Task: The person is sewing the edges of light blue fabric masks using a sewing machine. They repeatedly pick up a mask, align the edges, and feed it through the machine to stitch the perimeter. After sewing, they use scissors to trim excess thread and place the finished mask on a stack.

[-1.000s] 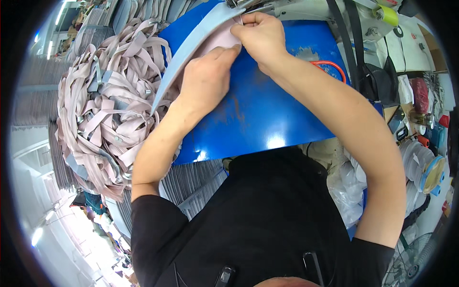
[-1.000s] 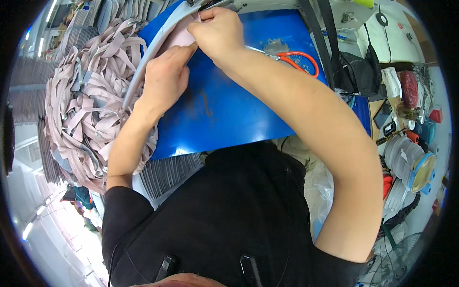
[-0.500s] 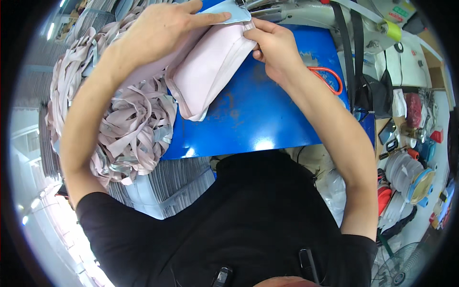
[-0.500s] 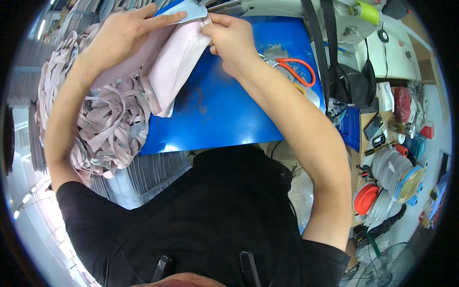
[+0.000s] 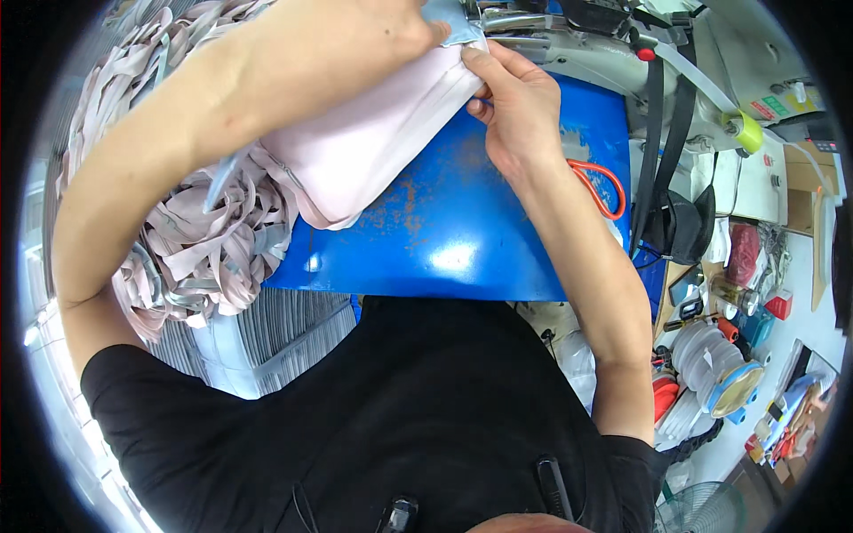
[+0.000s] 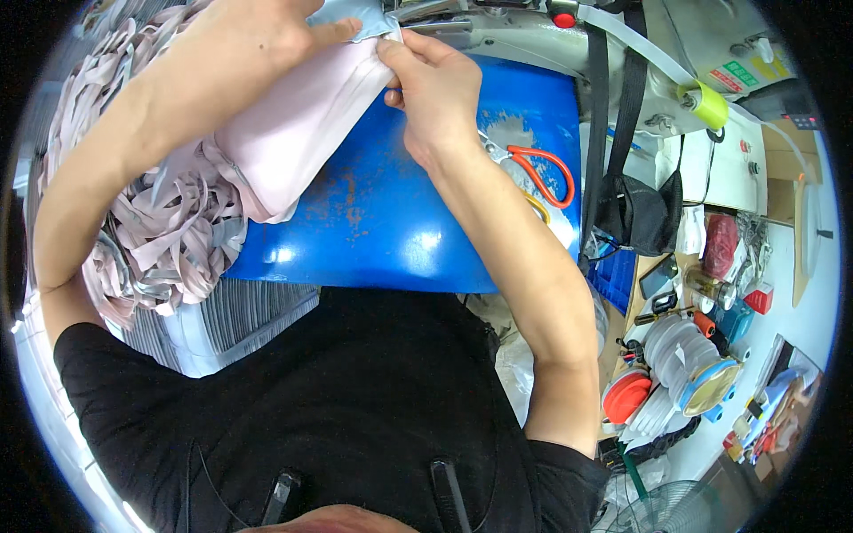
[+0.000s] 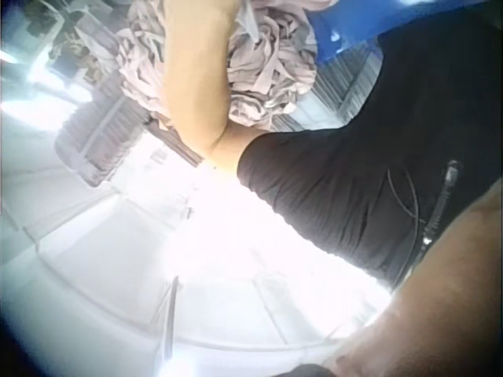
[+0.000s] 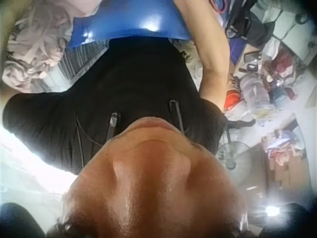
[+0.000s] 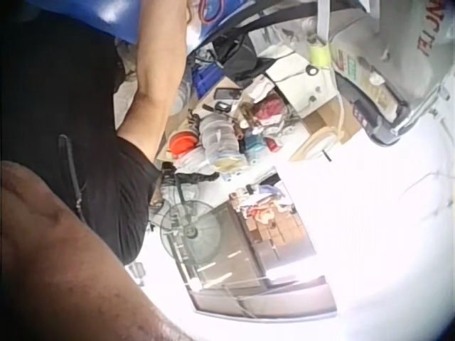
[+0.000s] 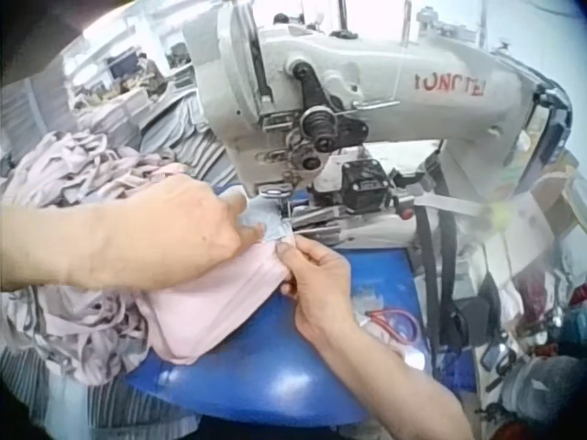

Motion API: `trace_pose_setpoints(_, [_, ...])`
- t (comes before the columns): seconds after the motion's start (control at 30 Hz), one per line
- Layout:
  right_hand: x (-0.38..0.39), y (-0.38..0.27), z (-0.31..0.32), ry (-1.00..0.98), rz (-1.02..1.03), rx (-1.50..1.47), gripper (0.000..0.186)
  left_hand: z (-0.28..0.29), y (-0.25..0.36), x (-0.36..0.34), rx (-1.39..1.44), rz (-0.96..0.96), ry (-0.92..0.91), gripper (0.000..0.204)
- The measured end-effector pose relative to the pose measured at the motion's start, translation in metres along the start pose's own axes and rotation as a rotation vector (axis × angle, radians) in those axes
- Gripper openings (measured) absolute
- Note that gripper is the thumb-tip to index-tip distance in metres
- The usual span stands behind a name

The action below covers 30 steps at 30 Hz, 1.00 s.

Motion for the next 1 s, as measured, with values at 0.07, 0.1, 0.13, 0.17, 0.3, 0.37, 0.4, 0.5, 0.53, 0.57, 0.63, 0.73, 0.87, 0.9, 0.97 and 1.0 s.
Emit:
trace_pose_setpoints(0.07, [-0.003, 0.002, 0.002, -0.003, 0.029, -0.004, 0.034, -0.004, 0.006, -0.004, 0.031, 0.046, 0.005, 0.035])
trace_pose_setpoints(0.1, [-0.003, 0.002, 0.002, -0.012, 0.042, -0.007, 0.033, -0.005, 0.010, -0.004, 0.042, 0.074, 0.002, 0.034])
trace_pose_setpoints(0.13, [-0.002, 0.002, 0.001, -0.005, 0.032, -0.010, 0.033, -0.007, 0.014, -0.005, 0.047, 0.107, 0.002, 0.033])
trace_pose_setpoints(0.17, [0.000, 0.001, 0.001, 0.002, 0.024, -0.013, 0.032, -0.010, 0.019, -0.006, 0.053, 0.139, 0.003, 0.033])
trace_pose_setpoints(0.3, [0.000, 0.004, 0.002, 0.031, 0.052, -0.039, 0.032, -0.031, 0.045, -0.015, -0.072, 0.268, 0.186, 0.045])
trace_pose_setpoints(0.37, [0.001, 0.008, 0.004, 0.020, 0.082, -0.048, 0.034, -0.040, 0.057, -0.014, -0.077, 0.284, 0.268, 0.043])
trace_pose_setpoints(0.4, [0.000, 0.010, 0.005, 0.020, 0.100, -0.055, 0.035, -0.043, 0.061, -0.016, -0.080, 0.287, 0.312, 0.042])
trace_pose_setpoints(0.5, [0.005, 0.011, 0.006, 0.009, 0.104, -0.100, 0.038, -0.044, 0.074, -0.027, 0.019, 0.363, 0.325, 0.028])
trace_pose_setpoints(0.53, [0.008, 0.012, 0.009, 0.005, 0.093, -0.090, 0.031, -0.045, 0.078, -0.030, 0.044, 0.385, 0.313, 0.025])
trace_pose_setpoints(0.57, [0.011, 0.013, 0.012, 0.001, 0.081, -0.080, 0.024, -0.047, 0.079, -0.033, 0.090, 0.395, 0.361, 0.021])
trace_pose_setpoints(0.63, [0.014, 0.014, 0.022, -0.050, 0.075, -0.036, 0.022, -0.048, 0.084, -0.048, 0.114, 0.523, 0.377, 0.022])
trace_pose_setpoints(0.73, [0.023, 0.023, 0.046, -0.127, 0.143, 0.099, 0.030, -0.068, 0.081, -0.053, 0.250, 0.653, 0.548, 0.022])
trace_pose_setpoints(0.87, [0.046, 0.039, 0.084, -0.149, 0.388, 0.349, 0.030, -0.068, 0.127, -0.032, 0.555, 0.758, 0.624, 0.036])
trace_pose_setpoints(0.9, [0.060, 0.033, 0.090, -0.149, 0.377, 0.341, 0.031, -0.060, 0.144, -0.018, 0.619, 0.700, 0.693, 0.040])
trace_pose_setpoints(0.97, [0.082, 0.028, 0.099, -0.128, 0.416, 0.353, 0.031, -0.046, 0.179, 0.009, 0.613, 0.627, 0.786, 0.042])
trace_pose_setpoints(1.0, [0.091, 0.023, 0.100, -0.131, 0.301, 0.363, 0.031, -0.049, 0.187, 0.017, 0.605, 0.594, 0.819, 0.042])
Point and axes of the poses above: each hand's wrist, its own x-axis away from the middle knuckle, its own z-axis out of the back of the hand, y = z × x, the point moved 1 cm from there along -x, towards the middle knuckle, and after that the axes turned 13 degrees about y, right-handed, at the moved point
